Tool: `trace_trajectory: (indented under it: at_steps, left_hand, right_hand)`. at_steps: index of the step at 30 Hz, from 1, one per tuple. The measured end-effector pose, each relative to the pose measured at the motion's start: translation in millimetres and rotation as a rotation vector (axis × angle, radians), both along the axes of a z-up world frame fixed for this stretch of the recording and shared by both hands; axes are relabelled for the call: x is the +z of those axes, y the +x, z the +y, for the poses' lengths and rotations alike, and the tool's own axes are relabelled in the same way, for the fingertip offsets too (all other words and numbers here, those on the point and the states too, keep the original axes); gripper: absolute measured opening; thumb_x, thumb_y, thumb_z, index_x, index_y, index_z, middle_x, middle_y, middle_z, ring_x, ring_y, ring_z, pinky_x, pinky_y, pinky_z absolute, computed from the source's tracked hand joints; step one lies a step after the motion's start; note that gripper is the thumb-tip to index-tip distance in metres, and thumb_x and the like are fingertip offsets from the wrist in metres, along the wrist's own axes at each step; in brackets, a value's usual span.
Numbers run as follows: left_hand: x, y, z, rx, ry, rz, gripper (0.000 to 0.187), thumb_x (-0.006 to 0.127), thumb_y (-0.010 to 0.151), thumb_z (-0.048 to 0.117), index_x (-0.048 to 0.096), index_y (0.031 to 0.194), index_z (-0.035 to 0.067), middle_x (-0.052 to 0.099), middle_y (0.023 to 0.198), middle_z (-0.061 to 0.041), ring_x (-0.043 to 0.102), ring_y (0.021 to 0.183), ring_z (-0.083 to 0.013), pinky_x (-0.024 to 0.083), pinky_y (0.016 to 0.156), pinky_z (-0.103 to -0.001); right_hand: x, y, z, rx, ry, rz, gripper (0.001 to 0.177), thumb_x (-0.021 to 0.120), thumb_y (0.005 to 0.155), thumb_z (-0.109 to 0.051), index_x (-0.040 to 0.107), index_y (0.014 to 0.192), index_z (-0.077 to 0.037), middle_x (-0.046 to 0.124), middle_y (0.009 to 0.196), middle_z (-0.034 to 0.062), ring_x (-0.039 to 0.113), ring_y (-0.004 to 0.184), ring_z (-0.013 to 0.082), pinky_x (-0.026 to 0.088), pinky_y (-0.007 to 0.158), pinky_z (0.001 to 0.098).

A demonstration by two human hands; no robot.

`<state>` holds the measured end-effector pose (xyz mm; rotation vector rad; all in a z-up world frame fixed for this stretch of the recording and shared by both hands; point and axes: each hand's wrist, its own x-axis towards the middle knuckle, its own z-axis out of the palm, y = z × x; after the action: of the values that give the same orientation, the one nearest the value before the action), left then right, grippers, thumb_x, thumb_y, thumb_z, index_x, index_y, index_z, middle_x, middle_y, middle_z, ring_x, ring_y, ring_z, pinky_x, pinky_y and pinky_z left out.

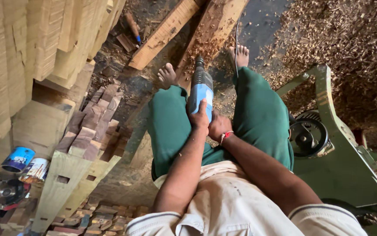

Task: The person uses a power drill to create holes in a wooden beam, then removes the drill bit by hand.

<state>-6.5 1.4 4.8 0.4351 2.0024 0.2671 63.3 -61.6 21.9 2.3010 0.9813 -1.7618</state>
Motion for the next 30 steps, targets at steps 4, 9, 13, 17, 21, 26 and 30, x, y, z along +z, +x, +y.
trace_trajectory:
  at_steps: [4,9,13,17,21,26,30]
  left_hand:
    - [-4,-6,-4,0.057,-0.042,0.01,0.086,0.083,0.078,0.04,0.049,0.149,0.005,0.053,0.151,-0.013,0.053,0.136,-0.0262,0.043,0.111,-0.039]
    - [-12,-9,-4,0.04,-0.051,0.025,0.086,0.083,0.078,0.043,0.05,0.147,0.005,0.055,0.149,-0.013,0.055,0.135,-0.0267,0.044,0.111,-0.038]
    - [-16,-1,-9,0.003,0.045,0.036,0.082,0.083,0.08,0.039,0.051,0.146,0.003,0.056,0.147,-0.013,0.054,0.133,-0.028,0.043,0.111,-0.039]
    - [-15,7,-10,0.045,0.089,0.022,0.077,0.084,0.08,0.034,0.052,0.143,0.003,0.058,0.143,-0.013,0.055,0.131,-0.0273,0.043,0.11,-0.04]
    - [-8,9,-5,0.024,0.152,-0.037,0.072,0.081,0.083,0.03,0.055,0.144,0.005,0.059,0.141,-0.013,0.056,0.13,-0.027,0.044,0.11,-0.04]
    - [-7,8,-3,0.02,0.12,-0.018,0.072,0.082,0.082,0.03,0.054,0.144,0.005,0.059,0.142,-0.013,0.056,0.131,-0.0272,0.043,0.111,-0.04]
    - [-12,10,-5,0.013,0.111,0.019,0.079,0.083,0.08,0.035,0.051,0.146,0.005,0.056,0.146,-0.013,0.054,0.134,-0.0279,0.042,0.113,-0.04]
  right_hand:
    - [0,-7,-4,0.034,0.088,-0.033,0.037,0.063,0.087,-0.03,0.06,0.112,-0.003,0.07,0.086,0.0299,0.068,0.079,0.0504,0.053,0.073,0.0606]
    - [0,-5,8,0.042,-0.033,-0.01,0.035,0.063,0.089,-0.031,0.061,0.111,-0.004,0.07,0.088,0.0307,0.068,0.082,0.0503,0.053,0.075,0.0601]
    - [-1,4,7,0.021,0.058,0.006,0.035,0.063,0.086,-0.028,0.062,0.112,-0.004,0.071,0.096,0.0299,0.068,0.088,0.0494,0.053,0.08,0.0582]
    - [-4,10,5,0.06,-0.009,0.001,0.044,0.066,0.082,-0.031,0.059,0.114,-0.001,0.07,0.093,0.0312,0.068,0.089,0.0496,0.053,0.08,0.058]
    - [-3,9,4,0.1,-0.02,0.0,0.045,0.066,0.084,-0.032,0.058,0.116,-0.001,0.07,0.094,0.0305,0.067,0.088,0.05,0.053,0.079,0.0586]
    - [-2,10,8,0.086,-0.029,0.039,0.043,0.067,0.085,-0.034,0.059,0.112,-0.002,0.071,0.095,0.0299,0.068,0.09,0.0483,0.054,0.079,0.0576]
    - [-1,11,9,0.101,-0.026,0.022,0.046,0.066,0.084,-0.034,0.058,0.115,-0.001,0.071,0.095,0.0295,0.068,0.088,0.049,0.053,0.077,0.0585]
